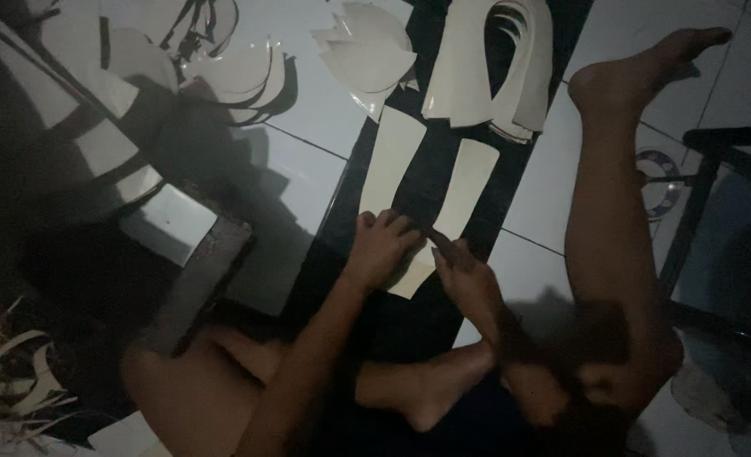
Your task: The person sits on the floor and uses a knife to cut a U-shaped piece of light-colored leather on a dark mat. They trim the edges, flip the piece, and continue cutting to refine the shape, then place the finished piece aside and begin cutting another piece.
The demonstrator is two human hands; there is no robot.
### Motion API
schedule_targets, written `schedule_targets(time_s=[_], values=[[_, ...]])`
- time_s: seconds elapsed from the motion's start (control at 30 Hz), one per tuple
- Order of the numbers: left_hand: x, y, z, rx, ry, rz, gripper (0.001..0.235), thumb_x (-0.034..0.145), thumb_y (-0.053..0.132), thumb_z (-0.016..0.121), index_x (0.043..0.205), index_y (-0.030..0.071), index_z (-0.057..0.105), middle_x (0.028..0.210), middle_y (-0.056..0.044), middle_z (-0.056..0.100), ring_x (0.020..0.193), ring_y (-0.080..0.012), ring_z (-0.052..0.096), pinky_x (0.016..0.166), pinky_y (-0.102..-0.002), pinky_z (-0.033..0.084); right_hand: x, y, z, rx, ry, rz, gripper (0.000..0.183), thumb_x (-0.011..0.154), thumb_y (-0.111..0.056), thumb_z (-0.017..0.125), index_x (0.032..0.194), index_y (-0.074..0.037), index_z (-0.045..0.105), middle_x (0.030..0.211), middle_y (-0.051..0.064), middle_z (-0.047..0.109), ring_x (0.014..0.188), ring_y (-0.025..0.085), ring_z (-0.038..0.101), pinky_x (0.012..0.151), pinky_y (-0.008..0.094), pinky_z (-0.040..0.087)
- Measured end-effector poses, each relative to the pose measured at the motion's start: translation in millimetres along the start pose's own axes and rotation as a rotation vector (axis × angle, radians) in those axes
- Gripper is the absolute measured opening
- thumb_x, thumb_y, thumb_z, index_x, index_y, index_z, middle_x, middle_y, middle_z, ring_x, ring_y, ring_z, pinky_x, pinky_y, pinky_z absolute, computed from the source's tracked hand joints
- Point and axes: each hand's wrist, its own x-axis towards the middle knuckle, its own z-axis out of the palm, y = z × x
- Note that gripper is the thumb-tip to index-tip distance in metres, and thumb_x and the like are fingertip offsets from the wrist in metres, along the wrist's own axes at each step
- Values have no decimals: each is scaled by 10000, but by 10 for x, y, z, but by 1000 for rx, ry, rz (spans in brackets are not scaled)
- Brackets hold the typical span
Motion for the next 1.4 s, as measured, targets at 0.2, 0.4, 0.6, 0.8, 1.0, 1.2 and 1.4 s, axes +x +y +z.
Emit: schedule_targets(time_s=[0.2, 0.4, 0.6, 0.8, 1.0, 1.2, 1.4], values=[[4, -15, 49, -23, 41, 16, 298, 817, 183, 735, 1113, 160, 702, 1244, -73, 630, 1284, -295, 505, 1006, -609, 342, 28, 127, 127, 134, 89, 64, 316, 1077, -275, 542, 1339, -101, 566, 1036, 180, 729, 832, 327, 763, 623, 393, 603], [103, -46, -146, -41, -42, 0, 272, 921, 311, 713, 1131, 138, 695, 1182, -82, 647, 1247, -291, 515, 1049, -661, 303, 28, 76, 5, 99, -9, -75, 380, 1001, -239, 504, 1337, -78, 582, 971, 242, 693, 708, 369, 735, 552, 435, 578], [19, -62, -291, -9, -89, 0, 189, 911, 287, 696, 1073, 198, 738, 1201, -34, 660, 1282, -286, 508, 1053, -680, 284, 44, -17, -27, 146, -155, 314, 364, 1076, -368, 484, 1306, -102, 574, 948, 187, 755, 827, 289, 784, 678, 411, 613], [18, -98, -191, -41, -8, 31, 166, 889, 273, 712, 1042, 225, 755, 1167, -27, 664, 1265, -296, 504, 1045, -670, 288, 34, 92, 70, 175, 127, -35, 385, 1036, -286, 539, 1366, -93, 582, 1017, 207, 683, 835, 331, 735, 668, 419, 578], [10, -105, -120, -36, -36, 5, 206, 940, 329, 702, 1053, 159, 725, 1139, -44, 657, 1270, -288, 510, 1067, -650, 297, 43, 62, 114, 51, -74, 21, 308, 1074, -239, 509, 1344, -121, 599, 1088, 152, 701, 860, 293, 743, 709, 380, 598], [-2, -87, -175, -53, 43, 32, 280, 880, 303, 707, 1042, 75, 700, 1118, -131, 657, 1203, -331, 530, 981, -629, 323, -7, 50, 116, 29, 85, -147, 328, 1042, -246, 544, 1290, -50, 632, 1068, 234, 718, 855, 398, 722, 685, 447, 569], [131, 269, -237, -94, 27, -65, 200, 919, 260, 682, 1009, 83, 707, 1023, -118, 694, 1140, -307, 580, 1001, -589, 348, -38, 252, -22, 227, 206, 197, 345, 1080, -319, 528, 1227, -31, 649, 1031, 244, 735, 937, 377, 761, 751, 427, 580]])
